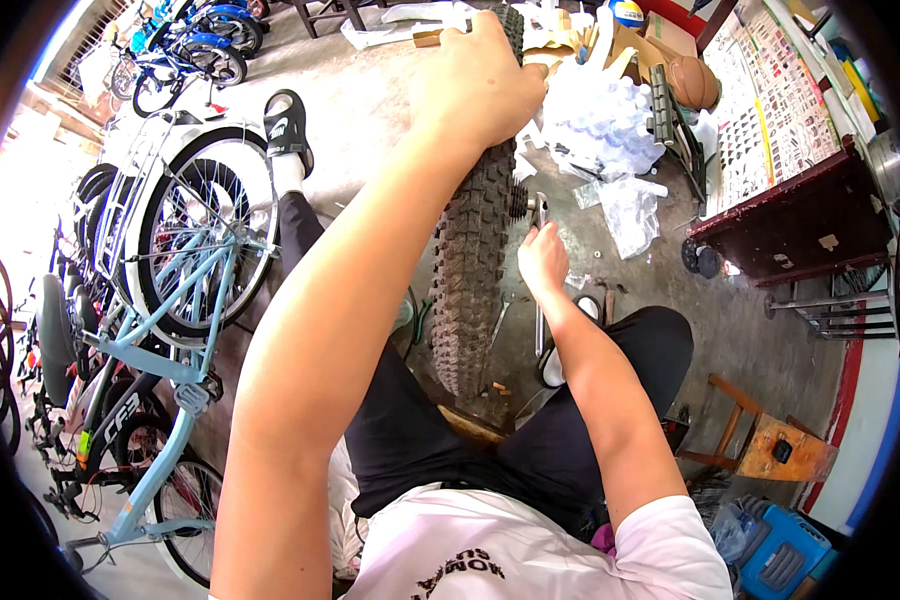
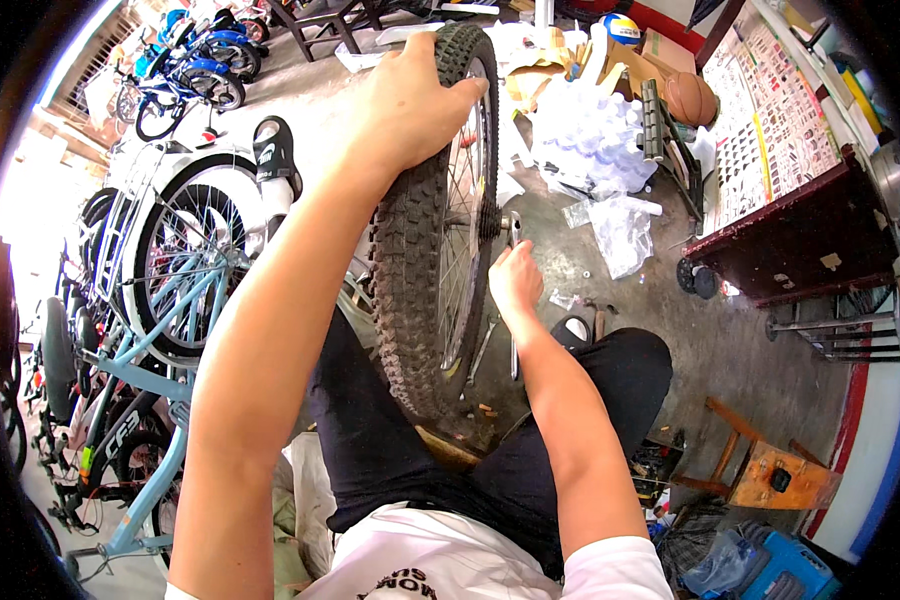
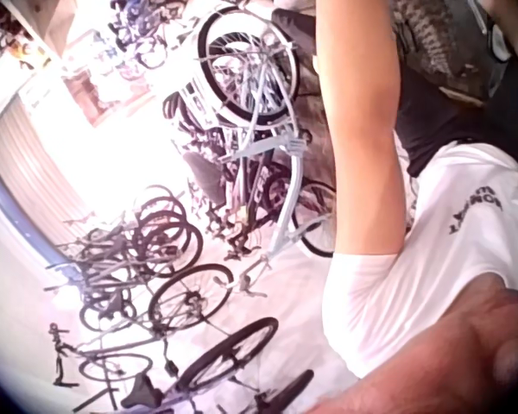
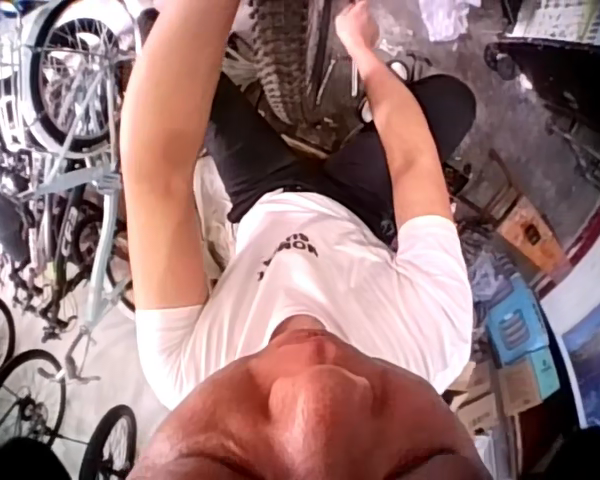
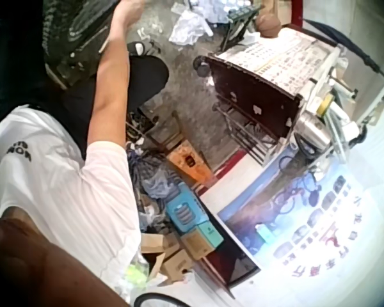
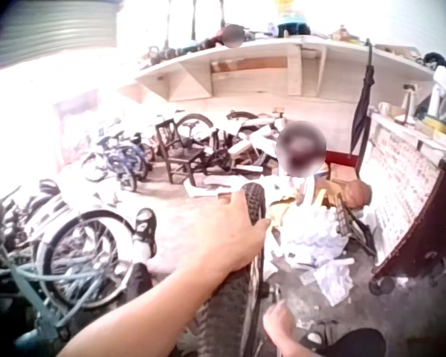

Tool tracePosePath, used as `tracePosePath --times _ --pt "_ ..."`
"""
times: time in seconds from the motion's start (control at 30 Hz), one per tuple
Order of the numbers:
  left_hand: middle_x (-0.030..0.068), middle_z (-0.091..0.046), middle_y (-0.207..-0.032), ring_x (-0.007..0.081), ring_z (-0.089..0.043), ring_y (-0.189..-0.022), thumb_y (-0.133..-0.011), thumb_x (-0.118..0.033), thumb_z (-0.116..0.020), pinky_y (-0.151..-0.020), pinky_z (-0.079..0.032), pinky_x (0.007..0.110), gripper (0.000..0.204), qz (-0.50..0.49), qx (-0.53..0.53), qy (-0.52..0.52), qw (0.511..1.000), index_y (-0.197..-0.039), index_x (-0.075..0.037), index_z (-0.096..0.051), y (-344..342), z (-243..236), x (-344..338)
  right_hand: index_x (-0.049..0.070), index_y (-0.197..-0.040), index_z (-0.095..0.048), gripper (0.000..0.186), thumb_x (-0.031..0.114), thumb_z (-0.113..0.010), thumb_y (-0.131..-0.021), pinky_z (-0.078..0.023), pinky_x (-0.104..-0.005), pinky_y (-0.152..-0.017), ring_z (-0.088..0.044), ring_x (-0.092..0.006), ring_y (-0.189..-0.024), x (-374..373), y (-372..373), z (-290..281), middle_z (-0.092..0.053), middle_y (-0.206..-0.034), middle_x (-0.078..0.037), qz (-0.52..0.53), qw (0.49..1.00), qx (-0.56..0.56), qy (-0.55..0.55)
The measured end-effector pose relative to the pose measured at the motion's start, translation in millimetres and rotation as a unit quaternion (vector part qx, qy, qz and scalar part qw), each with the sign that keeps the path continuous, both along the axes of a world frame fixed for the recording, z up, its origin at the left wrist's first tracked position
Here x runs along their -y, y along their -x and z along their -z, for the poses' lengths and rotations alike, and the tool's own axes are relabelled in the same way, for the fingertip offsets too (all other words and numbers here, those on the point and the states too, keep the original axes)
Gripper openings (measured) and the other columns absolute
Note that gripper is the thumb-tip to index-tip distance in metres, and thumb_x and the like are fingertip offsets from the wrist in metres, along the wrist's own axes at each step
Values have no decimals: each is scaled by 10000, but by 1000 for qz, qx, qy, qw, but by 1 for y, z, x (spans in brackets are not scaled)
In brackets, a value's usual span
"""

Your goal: The person installs a gear cassette onto a bicycle wheel hub and then tightens the assembly using an adjustable wrench while holding the wheel upright.

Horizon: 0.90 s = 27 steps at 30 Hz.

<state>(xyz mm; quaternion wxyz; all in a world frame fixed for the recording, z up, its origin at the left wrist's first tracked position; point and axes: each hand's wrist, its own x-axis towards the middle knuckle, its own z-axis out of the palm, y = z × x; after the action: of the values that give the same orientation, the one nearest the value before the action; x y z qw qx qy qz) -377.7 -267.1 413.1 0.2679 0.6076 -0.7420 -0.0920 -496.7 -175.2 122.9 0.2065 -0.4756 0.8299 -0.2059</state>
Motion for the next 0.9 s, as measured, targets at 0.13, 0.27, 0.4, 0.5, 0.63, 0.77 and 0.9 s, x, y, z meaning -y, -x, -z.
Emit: tracePosePath --times 0.13,0.27,0.4,0.5,0.63,0.77,0.9 --pt "322 -681 -1183 468 -665 -1125 -857 -433 -711 -993 -515 512 664 7 4 26 1000 -1311 29 -570 -1 -1 0 -21 -1114 -520 345 312 -522 -1028 -542 -586 -785 -708 -483 -883 -1 -1 -10 -719 -907 -283 4 1000 -4 -13" --pt "297 -697 -1181 449 -675 -1123 -851 -468 -709 -995 -518 500 679 2 6 19 1000 -1328 -3 -579 -3 3 8 -28 -1153 -511 365 313 -531 -1022 -546 -586 -773 -708 -488 -870 -2 1 -10 -719 -902 -283 -4 1000 -14 -2" --pt "272 -710 -1185 425 -681 -1131 -840 -502 -700 -990 -521 487 721 5 15 22 1000 -1360 -20 -574 -1 0 8 -14 -1152 -488 366 316 -565 -1013 -561 -575 -731 -715 -484 -824 -1 1 -1 -725 -862 -263 0 999 -35 21" --pt "262 -712 -1195 416 -682 -1132 -827 -509 -703 -991 -520 478 734 17 2 28 999 -1359 -18 -578 -5 2 8 -30 -1197 -474 405 322 -559 -1016 -567 -567 -772 -719 -479 -865 4 -9 -7 -729 -903 -267 24 1000 11 -10" --pt "259 -713 -1194 411 -684 -1131 -812 -486 -727 -995 -519 466 743 29 8 29 999 -1362 -8 -581 -5 1 8 -76 -1210 -448 451 311 -536 -997 -543 -598 -845 -695 -522 -887 10 0 -11 -706 -941 -324 1 999 35 -23" --pt "258 -707 -1216 397 -684 -1142 -810 -448 -740 -1006 -512 452 762 35 0 22 999 -1401 -4 -558 -18 1 7 -128 -1274 -430 485 251 -505 -980 -592 -528 -777 -735 -454 -854 14 8 -37 -716 -986 -323 -43 989 107 -94" --pt "267 -698 -1235 396 -676 -1161 -810 -450 -739 -1018 -504 449 792 28 -8 27 999 -1434 -6 -535 -14 0 3 -135 -1207 -425 532 314 -600 -982 -558 -408 -443 -690 -279 -552 3 21 -47 -697 -832 -221 -42 968 221 -106"
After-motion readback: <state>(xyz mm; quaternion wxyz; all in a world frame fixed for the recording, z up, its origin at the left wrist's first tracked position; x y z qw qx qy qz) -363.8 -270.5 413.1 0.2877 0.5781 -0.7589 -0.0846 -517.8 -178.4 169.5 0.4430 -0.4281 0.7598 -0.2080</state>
